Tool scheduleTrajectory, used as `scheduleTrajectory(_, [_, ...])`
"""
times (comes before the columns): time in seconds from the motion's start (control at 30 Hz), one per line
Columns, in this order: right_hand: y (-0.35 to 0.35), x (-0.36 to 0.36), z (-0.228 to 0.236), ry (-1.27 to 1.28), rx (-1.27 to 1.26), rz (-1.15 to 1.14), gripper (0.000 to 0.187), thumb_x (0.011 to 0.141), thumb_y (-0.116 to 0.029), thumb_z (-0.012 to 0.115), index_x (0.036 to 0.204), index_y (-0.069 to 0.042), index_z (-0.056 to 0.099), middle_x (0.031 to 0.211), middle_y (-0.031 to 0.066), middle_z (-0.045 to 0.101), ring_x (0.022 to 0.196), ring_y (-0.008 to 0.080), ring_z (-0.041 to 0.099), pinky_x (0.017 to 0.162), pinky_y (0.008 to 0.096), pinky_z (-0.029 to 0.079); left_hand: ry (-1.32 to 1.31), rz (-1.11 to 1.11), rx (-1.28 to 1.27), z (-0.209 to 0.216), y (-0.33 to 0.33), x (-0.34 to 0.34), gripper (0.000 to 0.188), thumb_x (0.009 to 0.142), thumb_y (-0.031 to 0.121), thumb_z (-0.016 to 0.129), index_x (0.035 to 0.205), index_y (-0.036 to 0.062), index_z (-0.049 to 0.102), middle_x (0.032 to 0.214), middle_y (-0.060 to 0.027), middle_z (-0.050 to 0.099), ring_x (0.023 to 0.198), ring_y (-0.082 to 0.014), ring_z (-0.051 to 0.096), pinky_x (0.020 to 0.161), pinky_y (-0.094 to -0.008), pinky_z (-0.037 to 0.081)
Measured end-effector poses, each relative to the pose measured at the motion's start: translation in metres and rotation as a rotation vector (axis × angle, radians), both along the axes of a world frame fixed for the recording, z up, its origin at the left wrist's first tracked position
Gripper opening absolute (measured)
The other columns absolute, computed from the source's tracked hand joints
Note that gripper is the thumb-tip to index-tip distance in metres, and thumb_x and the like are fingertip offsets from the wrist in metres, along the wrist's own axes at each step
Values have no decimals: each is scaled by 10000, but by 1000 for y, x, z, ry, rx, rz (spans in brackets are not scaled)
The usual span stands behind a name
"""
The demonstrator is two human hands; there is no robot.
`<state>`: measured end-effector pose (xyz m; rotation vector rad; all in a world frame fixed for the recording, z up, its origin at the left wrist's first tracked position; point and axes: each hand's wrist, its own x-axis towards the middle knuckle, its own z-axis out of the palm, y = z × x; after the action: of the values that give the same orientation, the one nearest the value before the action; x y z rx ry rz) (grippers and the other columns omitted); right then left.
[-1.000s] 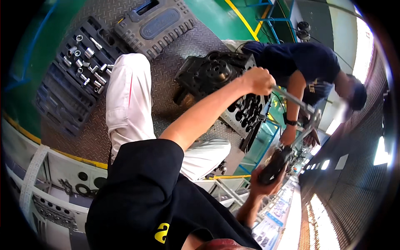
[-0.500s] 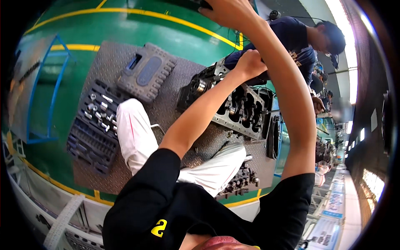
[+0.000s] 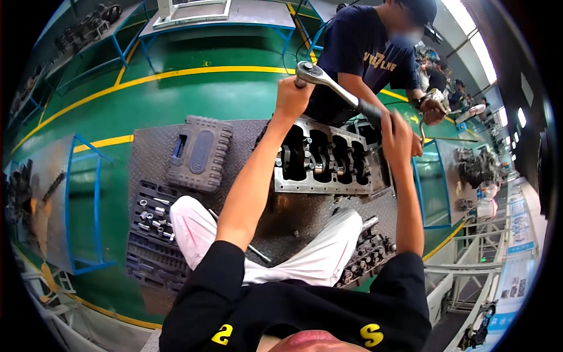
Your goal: The person assembles an engine block by placing bearing caps onto the crankshaft by hand, then tightening the bolts using socket wrenches.
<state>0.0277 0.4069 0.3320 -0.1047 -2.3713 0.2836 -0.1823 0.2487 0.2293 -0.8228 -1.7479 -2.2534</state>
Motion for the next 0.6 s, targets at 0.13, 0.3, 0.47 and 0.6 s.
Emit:
scheduleTrajectory(0.13, [-101, 113, -10, 71, 347, 125, 263, 801, -284, 757, 904, -56, 673, 721, 42, 622, 641, 219, 600, 620, 361, 532, 94, -91, -71, 20, 47, 34, 232, 816, 153, 665, 727, -51, 600, 625, -232, 572, 477, -274, 481, 522, -398, 416])
scheduleTrajectory(0.3, [-166, -24, 11, 235, 588, 719, 261, 769, -384, 717, 858, -162, 613, 997, 22, 607, 1010, 207, 576, 940, 447, 458, 542, 171, -387, -21, 34, 37, 172, 854, 197, 698, 777, 44, 693, 721, -224, 636, 642, -414, 616, 549, -441, 451])
scheduleTrajectory(0.47, [-193, -190, 84, 196, 790, 564, 230, 883, -302, 645, 1100, -233, 673, 1041, 27, 667, 1039, 225, 648, 799, 402, 544, 492, 163, -243, -42, 47, 32, 145, 866, 237, 718, 876, 92, 709, 859, -121, 735, 819, -329, 679, 783, -429, 493])
scheduleTrajectory(0.6, [-41, -260, 76, -290, 361, 41, 207, 838, -147, 626, 982, -116, 771, 1049, 142, 740, 984, 326, 721, 805, 436, 594, 245, -90, -179, -20, 37, 47, 224, 924, 182, 668, 791, 4, 637, 697, -16, 628, 654, -146, 556, 577, -369, 422])
